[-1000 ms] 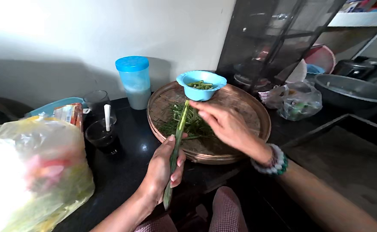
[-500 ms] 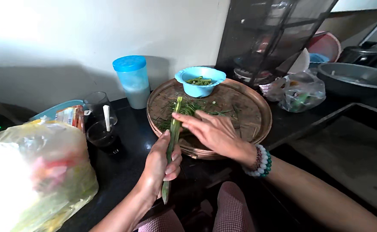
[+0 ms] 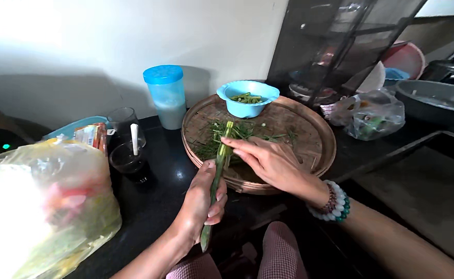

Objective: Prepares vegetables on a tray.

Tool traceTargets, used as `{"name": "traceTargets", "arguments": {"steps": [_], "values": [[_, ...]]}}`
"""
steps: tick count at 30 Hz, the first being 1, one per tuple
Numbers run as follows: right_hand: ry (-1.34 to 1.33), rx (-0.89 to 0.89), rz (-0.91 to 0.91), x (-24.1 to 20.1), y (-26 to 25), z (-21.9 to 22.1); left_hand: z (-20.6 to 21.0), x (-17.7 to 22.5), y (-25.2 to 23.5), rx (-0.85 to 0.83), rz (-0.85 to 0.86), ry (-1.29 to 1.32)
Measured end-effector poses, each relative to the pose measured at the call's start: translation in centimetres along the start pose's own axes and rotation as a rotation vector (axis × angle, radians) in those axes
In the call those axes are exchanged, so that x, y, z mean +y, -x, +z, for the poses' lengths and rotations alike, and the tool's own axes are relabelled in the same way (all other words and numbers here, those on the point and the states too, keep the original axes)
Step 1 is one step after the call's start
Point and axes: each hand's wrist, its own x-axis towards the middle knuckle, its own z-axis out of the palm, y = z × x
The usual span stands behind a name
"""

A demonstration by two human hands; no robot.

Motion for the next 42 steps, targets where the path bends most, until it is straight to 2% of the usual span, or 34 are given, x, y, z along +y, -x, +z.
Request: {"name": "traceTargets", "arguments": {"steps": [4,8,11,12,14,18,21,23,26,29,34,37,39,42], "values": [[-0.013,-0.037,0.108,2.4,-1.3,0.1,-0.1,-0.1,-0.4,-0.019,-0.035,-0.002],[0.084,-0.106,0.301,5.9,-2.1,-0.6,-0.5,-0.1,-0.2,-0.034,-0.090,0.068],[0.021,-0.499,0.494,6.7,-2.5,-2.4,-0.4,0.4,-0.4,0.025,-0.091,0.096],[0.028,-0.529,0.527,6.4,-2.2,-2.6,-0.5,0.4,-0.5,0.039,-0.089,0.098],[0.012,-0.410,0.463,5.5,-1.6,-2.8,-0.5,0.4,-0.7,0.041,-0.079,0.110],[-0.097,-0.161,0.157,1.3,-0.4,-1.9,-0.6,0.2,-0.9,0.012,-0.087,0.140],[-0.092,-0.126,0.020,-1.7,0.5,-0.5,-0.5,0.4,-0.9,-0.006,-0.078,0.166],[-0.026,-0.079,-0.032,-2.2,0.6,0.0,-0.7,0.4,-0.7,-0.036,-0.078,0.191],[0.009,-0.006,-0.036,-0.9,-0.3,0.2,-0.8,0.5,-0.3,-0.098,-0.099,0.241],[0.004,-0.015,0.010,0.3,-1.3,0.1,-0.9,0.5,-0.3,-0.142,-0.125,0.284],[0.049,-0.087,0.162,2.0,-2.7,0.3,-1.2,0.2,-0.5,-0.131,-0.143,0.298],[0.021,-0.026,0.213,3.5,-3.1,-0.4,-1.0,0.6,-0.2,-0.109,-0.124,0.274],[-0.053,0.000,0.176,2.3,-2.6,-1.2,-0.7,0.9,-0.3,-0.063,-0.092,0.261],[-0.140,-0.062,0.091,-1.2,-0.8,-1.2,-0.5,0.8,-0.6,-0.056,-0.087,0.257]]}}
